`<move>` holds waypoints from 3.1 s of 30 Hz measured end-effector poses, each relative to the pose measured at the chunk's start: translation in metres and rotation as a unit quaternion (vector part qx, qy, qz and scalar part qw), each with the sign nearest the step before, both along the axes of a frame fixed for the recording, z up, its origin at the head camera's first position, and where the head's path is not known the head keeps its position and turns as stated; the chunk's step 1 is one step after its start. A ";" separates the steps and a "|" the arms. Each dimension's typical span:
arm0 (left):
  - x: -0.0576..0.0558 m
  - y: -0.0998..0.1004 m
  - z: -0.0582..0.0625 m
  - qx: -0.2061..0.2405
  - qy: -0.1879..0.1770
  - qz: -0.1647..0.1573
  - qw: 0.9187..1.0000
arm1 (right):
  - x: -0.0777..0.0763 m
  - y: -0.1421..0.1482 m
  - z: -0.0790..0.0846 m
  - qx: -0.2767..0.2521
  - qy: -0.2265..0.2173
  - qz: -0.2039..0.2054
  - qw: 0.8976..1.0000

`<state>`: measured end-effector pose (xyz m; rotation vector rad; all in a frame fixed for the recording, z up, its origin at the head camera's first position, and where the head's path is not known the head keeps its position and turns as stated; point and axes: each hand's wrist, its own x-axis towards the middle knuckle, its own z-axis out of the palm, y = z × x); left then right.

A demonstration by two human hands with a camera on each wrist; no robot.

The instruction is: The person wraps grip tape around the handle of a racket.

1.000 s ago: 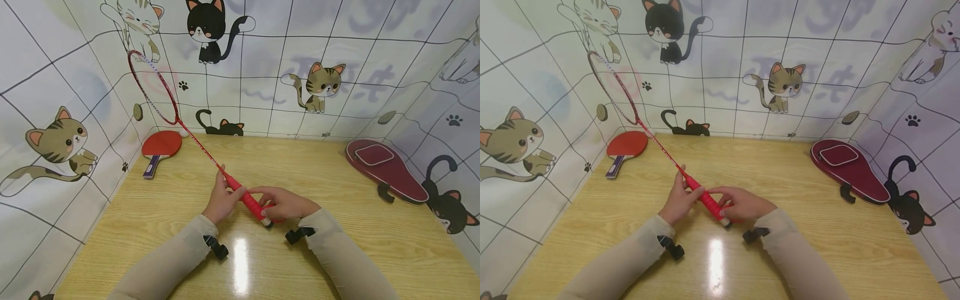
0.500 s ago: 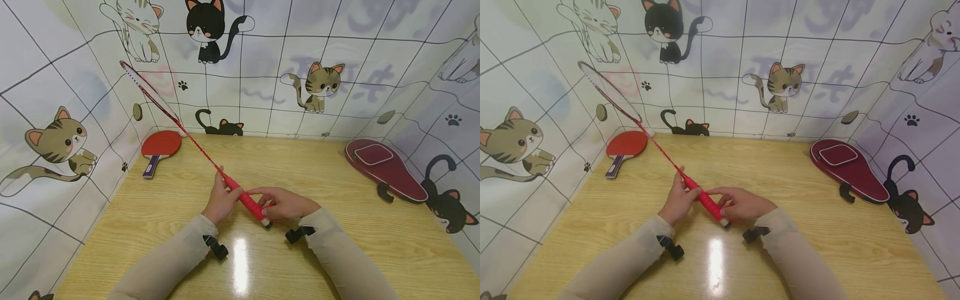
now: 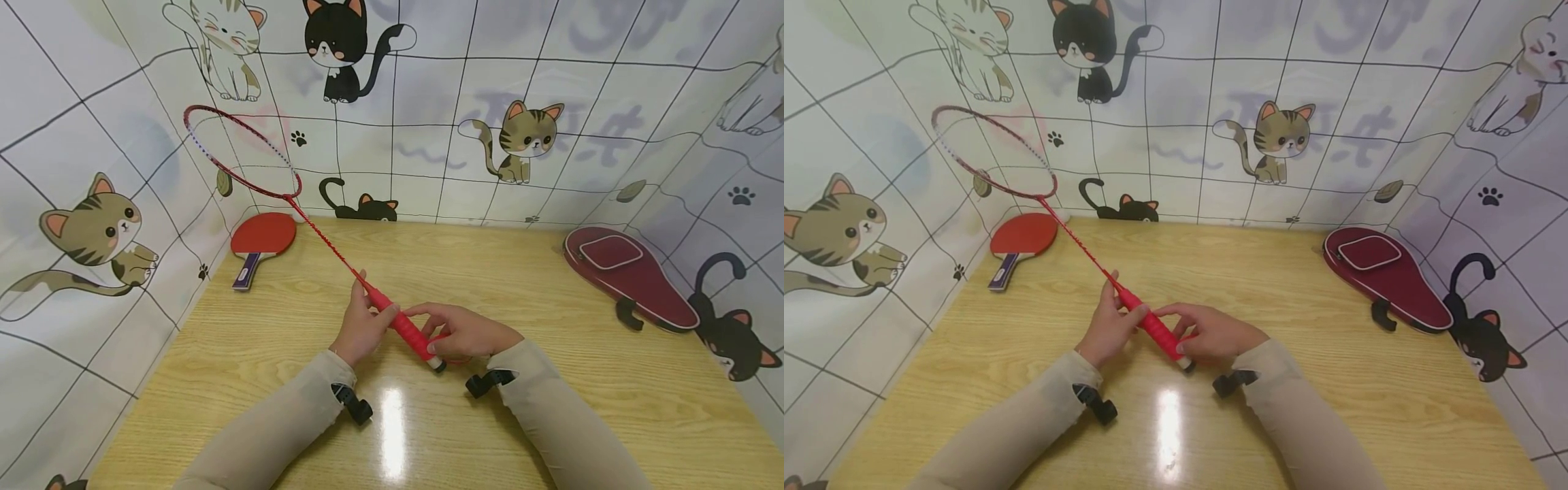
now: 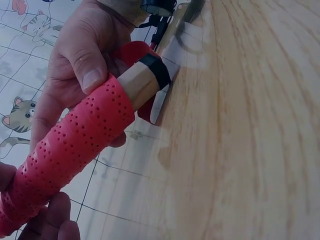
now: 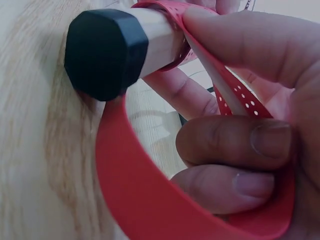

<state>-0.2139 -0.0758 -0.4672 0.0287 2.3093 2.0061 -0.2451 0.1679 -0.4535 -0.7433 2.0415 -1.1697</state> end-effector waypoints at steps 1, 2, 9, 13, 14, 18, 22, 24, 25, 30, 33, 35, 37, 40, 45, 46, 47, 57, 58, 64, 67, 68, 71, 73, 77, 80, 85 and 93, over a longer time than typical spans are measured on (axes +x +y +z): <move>0.000 0.000 0.000 -0.001 -0.001 0.001 1.000 | 0.000 0.000 0.000 0.000 0.000 0.000 1.000; 0.000 0.000 0.000 0.001 -0.002 0.002 1.000 | -0.001 0.001 -0.001 -0.002 0.002 0.002 1.000; -0.001 0.001 -0.001 0.013 0.001 0.007 1.000 | -0.003 0.003 -0.005 -0.016 0.008 0.015 1.000; -0.001 0.001 -0.001 0.010 0.000 0.007 1.000 | -0.003 0.002 -0.007 -0.018 0.001 0.015 1.000; -0.002 0.000 -0.002 0.008 0.000 0.007 1.000 | -0.003 0.002 -0.007 -0.019 -0.001 0.015 1.000; -0.003 0.000 -0.002 0.000 -0.002 0.011 1.000 | -0.003 0.001 -0.006 -0.019 0.004 0.017 1.000; -0.003 0.000 -0.002 -0.007 -0.001 0.015 1.000 | -0.002 0.001 -0.004 -0.011 0.010 0.016 1.000; -0.003 0.000 -0.002 -0.010 -0.001 0.014 1.000 | -0.002 0.002 -0.004 -0.005 0.010 0.016 1.000; -0.003 0.000 -0.002 -0.010 -0.002 0.015 1.000 | -0.002 0.002 -0.003 -0.002 0.011 0.016 1.000; -0.003 0.000 -0.001 -0.011 -0.001 0.016 1.000 | -0.003 0.002 -0.002 0.000 0.018 0.027 0.999; -0.004 0.000 -0.001 -0.008 0.001 0.015 1.000 | -0.003 0.002 -0.001 -0.006 0.016 0.036 0.999; -0.004 0.000 -0.002 -0.005 0.001 0.014 1.000 | -0.002 0.002 -0.001 -0.008 0.014 0.039 0.999; -0.004 -0.001 -0.003 -0.003 0.001 0.014 1.000 | -0.002 0.001 0.000 -0.009 0.013 0.036 0.999; -0.004 -0.001 -0.003 -0.003 -0.003 0.019 1.000 | 0.000 0.001 0.000 -0.006 0.013 0.025 1.000; -0.002 -0.001 -0.001 -0.008 -0.008 0.022 1.000 | 0.001 0.000 0.000 0.000 0.010 0.016 1.000; -0.003 0.000 -0.001 -0.007 -0.008 0.022 1.000 | 0.001 0.000 0.000 0.001 0.010 0.017 1.000; -0.003 0.000 -0.001 -0.004 -0.009 0.021 1.000 | 0.001 0.000 0.000 0.001 0.011 0.020 1.000; -0.003 0.001 -0.001 0.013 -0.002 0.023 1.000 | -0.002 0.002 -0.001 -0.010 0.010 0.039 0.999; -0.004 0.001 -0.002 0.012 -0.002 0.023 1.000 | -0.002 0.001 -0.001 -0.011 0.009 0.039 0.999; -0.003 0.000 -0.003 0.008 -0.007 0.018 1.000 | 0.000 0.000 -0.001 0.000 0.008 0.021 1.000; -0.002 0.000 -0.002 0.007 -0.008 0.016 1.000 | 0.000 -0.001 -0.001 0.007 0.010 0.015 1.000; -0.002 0.000 -0.002 0.008 -0.008 0.016 1.000 | 0.000 -0.001 -0.001 0.007 0.011 0.015 1.000; -0.002 0.000 -0.002 0.009 -0.006 0.016 1.000 | 0.000 -0.001 -0.001 0.009 0.014 0.018 1.000; -0.003 0.000 -0.003 0.010 -0.008 0.018 1.000 | 0.000 -0.001 -0.001 0.014 0.016 0.022 1.000; -0.004 0.000 -0.003 0.018 -0.016 0.021 0.999 | -0.001 -0.001 0.000 0.019 0.016 0.034 0.999; -0.004 0.000 -0.001 0.023 -0.019 0.021 0.999 | -0.001 -0.001 0.000 0.012 0.010 0.040 0.999; -0.003 0.000 0.001 0.020 -0.015 0.020 0.999 | 0.000 -0.001 0.001 0.018 0.006 0.033 0.999; -0.003 0.000 0.001 0.004 -0.013 0.023 1.000 | 0.001 -0.002 0.002 0.022 0.000 0.025 0.999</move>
